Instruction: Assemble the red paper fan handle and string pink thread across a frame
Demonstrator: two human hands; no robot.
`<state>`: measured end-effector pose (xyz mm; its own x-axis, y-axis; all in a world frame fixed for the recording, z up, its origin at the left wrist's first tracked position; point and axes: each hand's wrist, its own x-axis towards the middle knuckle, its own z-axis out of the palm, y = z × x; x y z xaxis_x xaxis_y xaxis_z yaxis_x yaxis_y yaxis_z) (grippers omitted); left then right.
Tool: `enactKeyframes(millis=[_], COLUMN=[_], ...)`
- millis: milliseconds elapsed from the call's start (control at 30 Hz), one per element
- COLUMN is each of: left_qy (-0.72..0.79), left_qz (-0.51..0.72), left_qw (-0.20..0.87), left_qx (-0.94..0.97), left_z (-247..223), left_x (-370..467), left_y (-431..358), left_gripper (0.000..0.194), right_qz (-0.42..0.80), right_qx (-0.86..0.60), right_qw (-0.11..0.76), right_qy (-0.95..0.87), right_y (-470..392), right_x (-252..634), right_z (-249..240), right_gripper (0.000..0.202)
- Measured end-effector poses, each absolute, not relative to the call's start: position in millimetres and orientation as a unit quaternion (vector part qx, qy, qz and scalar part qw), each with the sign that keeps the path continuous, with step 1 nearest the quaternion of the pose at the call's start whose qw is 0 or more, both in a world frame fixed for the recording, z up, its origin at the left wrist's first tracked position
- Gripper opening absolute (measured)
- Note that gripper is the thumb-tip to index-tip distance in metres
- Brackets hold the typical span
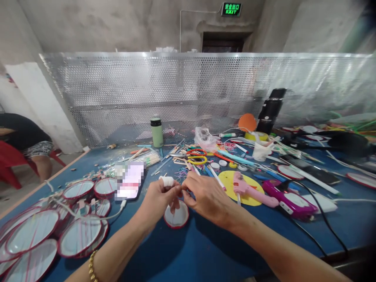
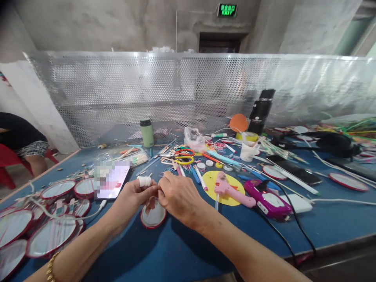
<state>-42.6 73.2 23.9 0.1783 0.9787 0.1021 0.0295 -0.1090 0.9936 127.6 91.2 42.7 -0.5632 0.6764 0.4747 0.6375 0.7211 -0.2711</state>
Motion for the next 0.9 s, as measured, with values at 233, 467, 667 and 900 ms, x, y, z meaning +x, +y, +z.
enactKeyframes(millis=[233, 467, 667, 900], left_qy=[0.506, 0.548, 0.525, 0.526], left_qz=[0.467, 0.405, 0.393, 0.406], left_qw=[0.328, 0.219, 0.255, 0.239], left_qx=[0.647, 0.699, 0.710, 0.708], left_z=[34.7, 33.3, 35.2, 34.3], left_x=[-42.4, -41.7, -39.8, -44.3], left_y=[63.6, 59.2, 55.2, 57.0], left_gripper=[0.018, 0.018, 0.020, 0.013], right_qz=[0.294, 0.391, 0.475, 0.610], right_qx=[-0.360, -0.342, -0.323, -0.219], right_qw=[0.355, 0.387, 0.452, 0.430], right_qy=[-0.811, -0.762, -0.682, -0.629], right_y=[98.7, 95.9, 90.0, 87.0], right_x=[137.6, 132.0, 125.8, 127.1], right_z=[42.9, 38.9, 41.2, 41.6], right_gripper=[0.022, 0.014, 0.013, 0.017])
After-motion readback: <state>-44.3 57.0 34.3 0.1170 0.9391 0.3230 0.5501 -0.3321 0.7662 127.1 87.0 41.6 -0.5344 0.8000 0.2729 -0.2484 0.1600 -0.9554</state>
